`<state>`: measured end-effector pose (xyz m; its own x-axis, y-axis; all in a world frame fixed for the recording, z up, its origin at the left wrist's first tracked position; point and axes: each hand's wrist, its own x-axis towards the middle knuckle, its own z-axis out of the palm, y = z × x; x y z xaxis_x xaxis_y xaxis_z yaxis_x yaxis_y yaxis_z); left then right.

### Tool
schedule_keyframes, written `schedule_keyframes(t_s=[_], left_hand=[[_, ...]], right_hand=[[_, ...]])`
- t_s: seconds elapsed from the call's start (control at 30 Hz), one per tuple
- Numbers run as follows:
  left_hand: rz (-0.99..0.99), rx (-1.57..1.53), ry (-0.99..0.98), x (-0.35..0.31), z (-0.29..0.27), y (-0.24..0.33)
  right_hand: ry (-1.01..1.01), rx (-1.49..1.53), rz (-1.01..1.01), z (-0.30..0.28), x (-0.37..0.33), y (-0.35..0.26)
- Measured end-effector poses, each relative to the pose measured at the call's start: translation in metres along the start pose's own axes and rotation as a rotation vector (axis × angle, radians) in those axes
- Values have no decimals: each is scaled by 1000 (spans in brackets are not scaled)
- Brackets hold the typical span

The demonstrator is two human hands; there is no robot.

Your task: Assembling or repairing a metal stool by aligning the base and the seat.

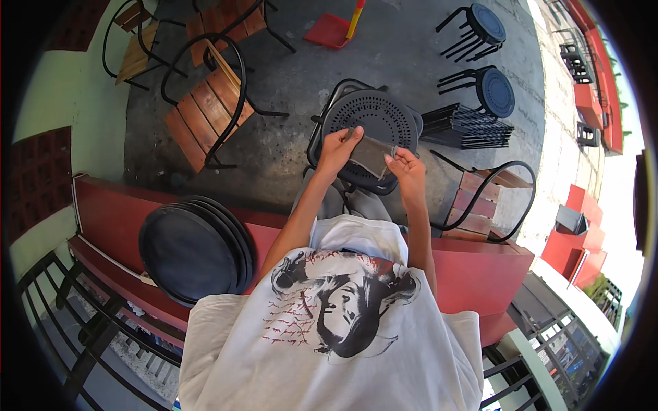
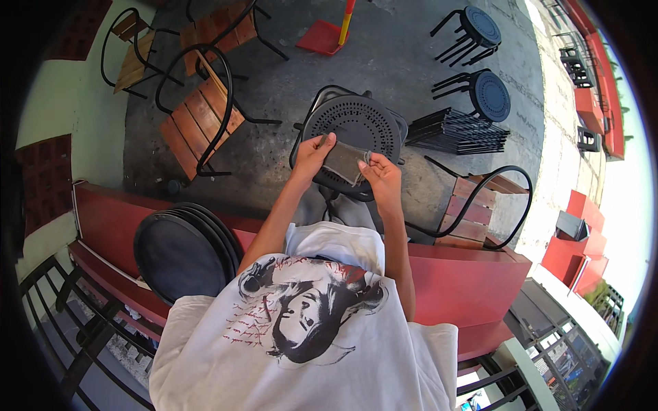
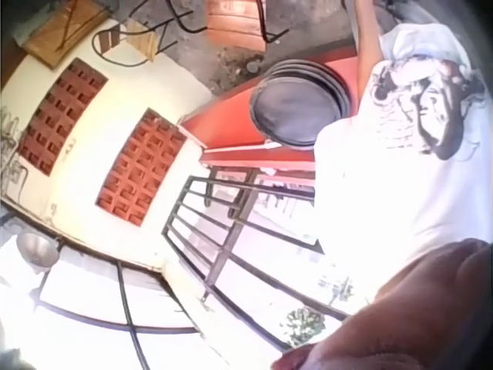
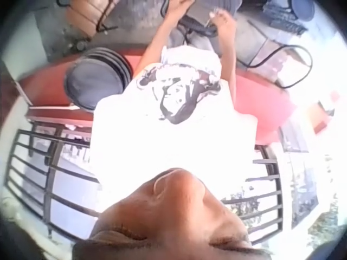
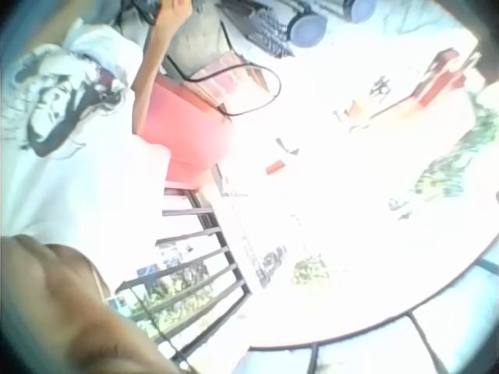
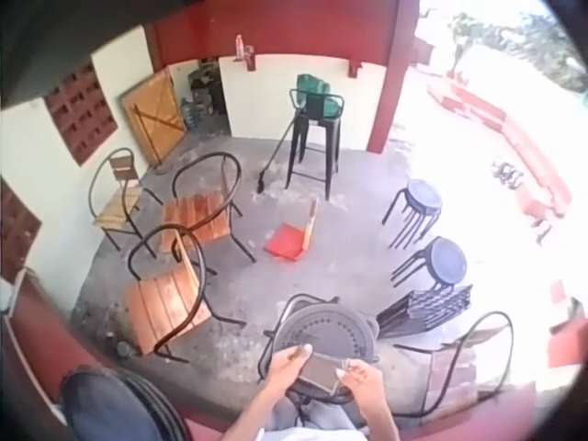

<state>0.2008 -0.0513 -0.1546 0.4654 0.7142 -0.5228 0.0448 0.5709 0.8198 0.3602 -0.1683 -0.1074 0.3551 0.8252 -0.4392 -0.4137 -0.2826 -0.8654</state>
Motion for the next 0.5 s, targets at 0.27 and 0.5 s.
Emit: schedule_keyframes(t_s=[0.27,0.5], left_hand=[[128,150,-271,-42,11,45],[97,258,-320,-83,-20,94]], right_hand=[[-250,1056,227,15,-44,42],[-272,934,286,60,-46,53]])
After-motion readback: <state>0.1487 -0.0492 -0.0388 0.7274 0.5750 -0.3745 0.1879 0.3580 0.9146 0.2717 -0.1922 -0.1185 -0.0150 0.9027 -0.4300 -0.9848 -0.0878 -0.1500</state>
